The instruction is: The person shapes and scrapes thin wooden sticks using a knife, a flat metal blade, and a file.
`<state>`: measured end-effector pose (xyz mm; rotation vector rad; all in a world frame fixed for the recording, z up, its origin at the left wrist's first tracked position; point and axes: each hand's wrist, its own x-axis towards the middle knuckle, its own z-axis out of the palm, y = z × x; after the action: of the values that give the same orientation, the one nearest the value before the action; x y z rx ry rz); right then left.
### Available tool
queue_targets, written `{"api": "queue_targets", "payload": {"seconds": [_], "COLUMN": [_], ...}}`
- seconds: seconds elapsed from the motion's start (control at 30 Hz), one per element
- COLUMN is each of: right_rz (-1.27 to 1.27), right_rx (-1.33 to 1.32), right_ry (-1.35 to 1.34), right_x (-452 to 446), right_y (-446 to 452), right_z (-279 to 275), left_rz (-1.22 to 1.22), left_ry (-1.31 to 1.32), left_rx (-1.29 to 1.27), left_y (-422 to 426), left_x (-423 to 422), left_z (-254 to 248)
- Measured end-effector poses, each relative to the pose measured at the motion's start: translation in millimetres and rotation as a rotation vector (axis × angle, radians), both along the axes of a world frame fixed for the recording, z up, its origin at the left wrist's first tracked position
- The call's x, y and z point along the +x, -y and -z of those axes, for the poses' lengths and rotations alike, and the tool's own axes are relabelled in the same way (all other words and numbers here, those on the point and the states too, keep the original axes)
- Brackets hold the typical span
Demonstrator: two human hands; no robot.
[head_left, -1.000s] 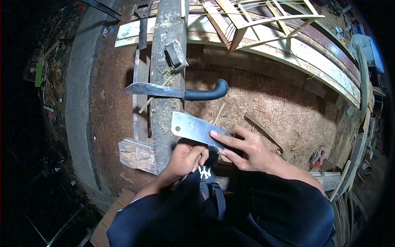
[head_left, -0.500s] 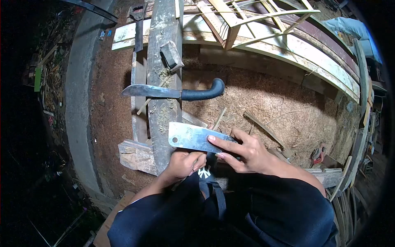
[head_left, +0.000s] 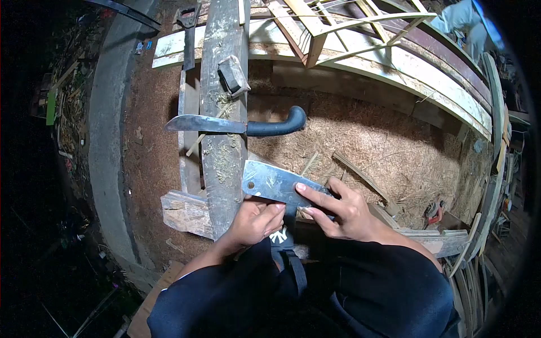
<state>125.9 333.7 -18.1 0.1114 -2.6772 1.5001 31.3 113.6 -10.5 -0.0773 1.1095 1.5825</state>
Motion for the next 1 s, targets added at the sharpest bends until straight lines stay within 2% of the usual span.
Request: {"api": "queue_targets", "payload": {"seconds": [0.13, 0.37, 0.43, 0.47, 0.5, 0.57, 0.6, 0.63, 0.7, 0.77, 0.83, 0.87, 1.0], "right_rz": [0.105, 0.123, 0.410, 0.656, 0.638, 0.441, 0.342, 0.344, 0.590, 0.622, 0.372, 0.306, -0.177], "right_rx": [0.107, 0.129, 0.001, -0.193, 0.095, -0.064, -0.009, -0.011, -0.372, -0.478, -0.727, -0.962, -1.002], "right_ry": [0.025, 0.013, -0.075, 0.105, 0.142, 0.163, 0.337, 0.344, 0.319, 0.265, 0.719, 0.779, 0.926], "right_x": [0.1, 2.8, 0.6, -4.3, -0.9, 11.2, 10.7, 4.5, -8.7, -10.1, -8.2, -10.2, -19.2], "right_y": [-6.9, -6.8, -13.9, -28.7, -37.7, -26.0, -29.2, -27.7, -19.3, -24.7, -41.0, -39.3, -27.5], "right_z": [-3.6, 10.0, 33.0, 28.1, 15.9, 19.2, 15.0, 15.3, 16.2, 28.8, 23.8, 9.5, 2.6], "left_rz": [0.041, 0.013, 0.012, 0.158, 0.305, 0.254, 0.207, 0.161, 0.146, 0.185, 0.177, 0.181, 0.261], "left_ry": [-0.026, -0.028, -0.021, -0.084, -0.149, -0.134, -0.194, -0.260, -0.239, -0.220, -0.250, -0.228, -0.163], "left_rx": [0.034, -0.031, -0.029, -0.047, -0.060, -0.124, -0.147, -0.164, -0.181, -0.098, -0.079, -0.085, -0.128], "left_y": [-3.6, -6.2, -0.5, 8.9, 15.7, 20.6, 20.5, 17.6, 7.4, 1.6, 1.7, 2.3, 4.8], "left_x": [-4.7, -3.2, -3.5, -3.2, -5.9, -8.6, -12.1, -17.1, -18.3, -22.1, -22.1, -22.9, -19.9], "left_z": [-7.1, -6.9, -10.2, -17.0, -20.2, -6.4, -0.4, 4.6, 8.9, 11.9, 15.6, 15.9, 17.6]}}
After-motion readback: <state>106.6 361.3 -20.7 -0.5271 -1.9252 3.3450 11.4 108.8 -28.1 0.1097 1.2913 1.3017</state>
